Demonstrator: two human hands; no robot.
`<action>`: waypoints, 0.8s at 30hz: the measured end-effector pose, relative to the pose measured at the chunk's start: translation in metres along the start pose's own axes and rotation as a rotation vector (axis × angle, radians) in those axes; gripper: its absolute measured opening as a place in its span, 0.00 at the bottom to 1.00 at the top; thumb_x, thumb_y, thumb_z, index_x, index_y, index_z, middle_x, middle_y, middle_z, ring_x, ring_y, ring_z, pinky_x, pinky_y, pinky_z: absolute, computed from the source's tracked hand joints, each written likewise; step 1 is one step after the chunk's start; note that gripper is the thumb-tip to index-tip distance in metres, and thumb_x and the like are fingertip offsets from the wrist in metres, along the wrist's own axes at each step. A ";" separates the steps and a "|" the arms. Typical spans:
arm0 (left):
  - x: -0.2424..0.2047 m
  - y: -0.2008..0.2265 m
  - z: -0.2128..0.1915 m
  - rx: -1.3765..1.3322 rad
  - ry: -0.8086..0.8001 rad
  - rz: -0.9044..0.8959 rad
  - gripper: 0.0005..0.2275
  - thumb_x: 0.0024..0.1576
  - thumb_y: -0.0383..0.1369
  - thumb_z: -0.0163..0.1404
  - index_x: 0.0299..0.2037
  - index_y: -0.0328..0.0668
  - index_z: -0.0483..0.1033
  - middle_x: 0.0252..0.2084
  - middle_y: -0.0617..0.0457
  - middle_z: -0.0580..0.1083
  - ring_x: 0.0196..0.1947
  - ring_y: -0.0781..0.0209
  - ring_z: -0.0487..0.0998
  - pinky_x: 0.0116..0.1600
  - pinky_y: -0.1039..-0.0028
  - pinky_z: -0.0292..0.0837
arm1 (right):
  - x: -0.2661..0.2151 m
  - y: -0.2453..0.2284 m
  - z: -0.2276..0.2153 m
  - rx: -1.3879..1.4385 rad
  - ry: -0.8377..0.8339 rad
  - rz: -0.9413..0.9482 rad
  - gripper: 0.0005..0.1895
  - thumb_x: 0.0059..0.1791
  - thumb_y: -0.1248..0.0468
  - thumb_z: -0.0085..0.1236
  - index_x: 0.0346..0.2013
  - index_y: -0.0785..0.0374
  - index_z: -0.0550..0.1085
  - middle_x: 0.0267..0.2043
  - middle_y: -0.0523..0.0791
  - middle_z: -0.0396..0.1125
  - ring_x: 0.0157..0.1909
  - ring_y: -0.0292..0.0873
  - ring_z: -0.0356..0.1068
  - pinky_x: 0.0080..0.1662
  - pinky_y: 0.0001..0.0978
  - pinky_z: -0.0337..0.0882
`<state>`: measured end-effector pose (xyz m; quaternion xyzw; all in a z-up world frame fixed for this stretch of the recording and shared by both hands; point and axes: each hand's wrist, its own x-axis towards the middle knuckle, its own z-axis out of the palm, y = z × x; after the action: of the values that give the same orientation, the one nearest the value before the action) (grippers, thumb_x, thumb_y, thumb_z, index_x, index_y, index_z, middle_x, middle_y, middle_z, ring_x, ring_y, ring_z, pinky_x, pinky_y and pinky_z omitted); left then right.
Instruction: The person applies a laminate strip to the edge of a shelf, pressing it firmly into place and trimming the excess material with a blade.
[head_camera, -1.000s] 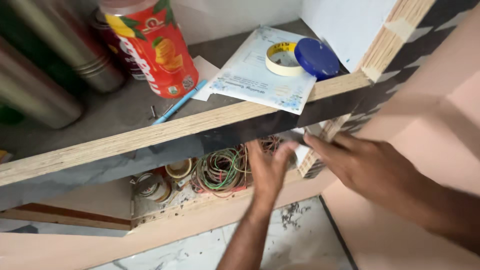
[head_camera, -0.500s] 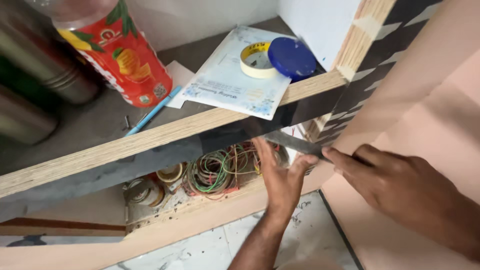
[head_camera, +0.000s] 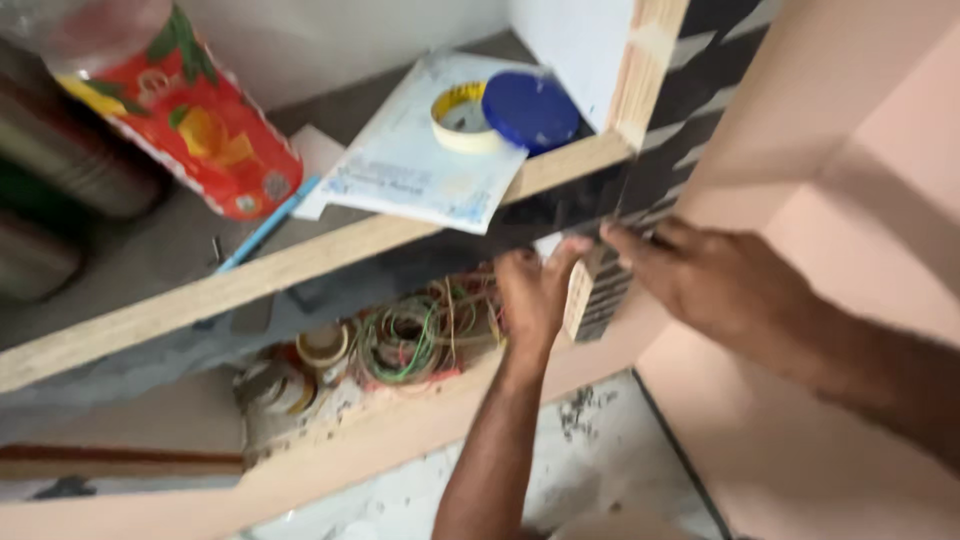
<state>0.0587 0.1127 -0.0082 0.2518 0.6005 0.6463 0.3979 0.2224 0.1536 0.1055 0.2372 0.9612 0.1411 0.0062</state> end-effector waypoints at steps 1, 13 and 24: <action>0.004 0.008 0.003 -0.002 0.011 0.197 0.33 0.50 0.38 0.68 0.58 0.15 0.73 0.56 0.26 0.72 0.55 0.29 0.70 0.62 0.48 0.67 | 0.004 0.002 -0.007 0.069 0.021 0.018 0.33 0.52 0.65 0.48 0.74 0.56 0.60 0.46 0.51 0.72 0.29 0.46 0.76 0.30 0.34 0.79; 0.017 -0.036 0.021 -0.119 -0.078 0.497 0.36 0.49 0.48 0.66 0.58 0.24 0.69 0.53 0.33 0.73 0.55 0.41 0.72 0.60 0.53 0.70 | -0.026 0.017 0.020 0.237 -0.025 0.142 0.30 0.51 0.63 0.49 0.71 0.55 0.64 0.38 0.53 0.70 0.23 0.48 0.75 0.24 0.36 0.79; 0.015 -0.047 0.028 0.276 0.074 0.786 0.35 0.52 0.47 0.65 0.61 0.28 0.68 0.59 0.39 0.70 0.61 0.49 0.71 0.64 0.57 0.69 | -0.035 0.013 0.008 0.137 -0.074 0.124 0.32 0.47 0.69 0.49 0.68 0.62 0.63 0.37 0.55 0.71 0.23 0.47 0.76 0.23 0.37 0.78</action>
<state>0.0828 0.1392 -0.0526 0.4894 0.5537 0.6709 0.0618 0.2601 0.1505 0.0995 0.3011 0.9511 0.0665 0.0166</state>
